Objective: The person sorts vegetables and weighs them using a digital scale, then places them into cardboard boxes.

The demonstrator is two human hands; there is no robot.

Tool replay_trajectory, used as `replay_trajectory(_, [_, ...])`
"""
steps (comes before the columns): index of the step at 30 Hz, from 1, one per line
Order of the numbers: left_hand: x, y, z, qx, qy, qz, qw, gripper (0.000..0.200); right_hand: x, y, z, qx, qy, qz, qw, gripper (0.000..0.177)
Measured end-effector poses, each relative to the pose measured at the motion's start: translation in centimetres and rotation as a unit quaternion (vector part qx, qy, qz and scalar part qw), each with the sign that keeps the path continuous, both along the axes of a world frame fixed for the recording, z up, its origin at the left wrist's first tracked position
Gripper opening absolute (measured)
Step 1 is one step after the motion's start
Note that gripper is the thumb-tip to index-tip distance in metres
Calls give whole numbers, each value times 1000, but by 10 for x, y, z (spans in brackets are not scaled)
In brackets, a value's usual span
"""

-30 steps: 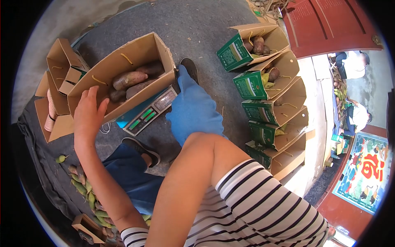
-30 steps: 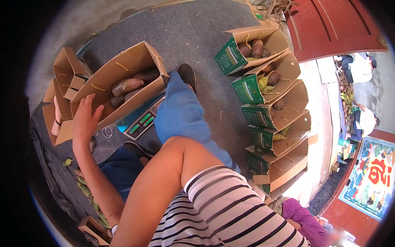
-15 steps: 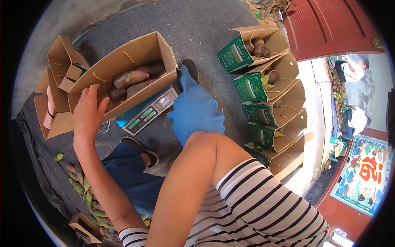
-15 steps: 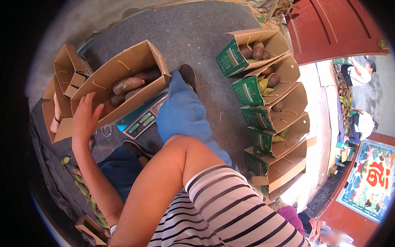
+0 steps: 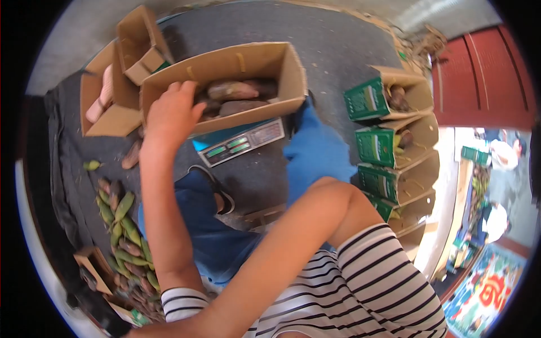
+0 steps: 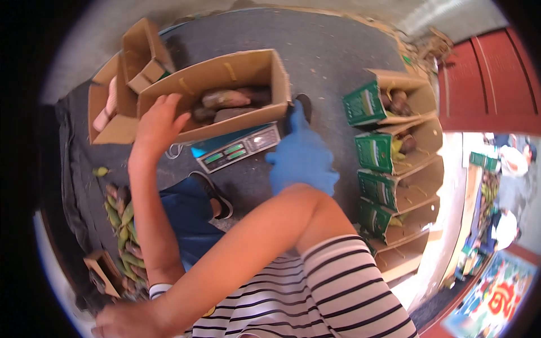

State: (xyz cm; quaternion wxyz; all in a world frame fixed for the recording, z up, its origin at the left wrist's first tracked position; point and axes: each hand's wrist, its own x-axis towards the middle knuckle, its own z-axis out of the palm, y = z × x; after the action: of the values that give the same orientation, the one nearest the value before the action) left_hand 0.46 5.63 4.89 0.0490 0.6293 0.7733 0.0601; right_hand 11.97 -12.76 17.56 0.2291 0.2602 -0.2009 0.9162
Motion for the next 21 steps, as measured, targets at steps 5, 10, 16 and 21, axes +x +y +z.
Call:
replay_trajectory(5, [-2,-2,-6,16,-29,8,999,33,11,64,-4,109,-173,282,937,28])
replay_trajectory(10, [12,6,1,-66,-39,54,996,21,3,137,6,239,-296,182,907,39])
replay_trajectory(16, [21,14,0,-100,-85,74,989,32,-11,169,-16,444,-403,-97,794,36])
replay_trajectory(21, [21,19,-13,-41,-129,53,989,45,14,207,-52,613,-414,-339,581,22])
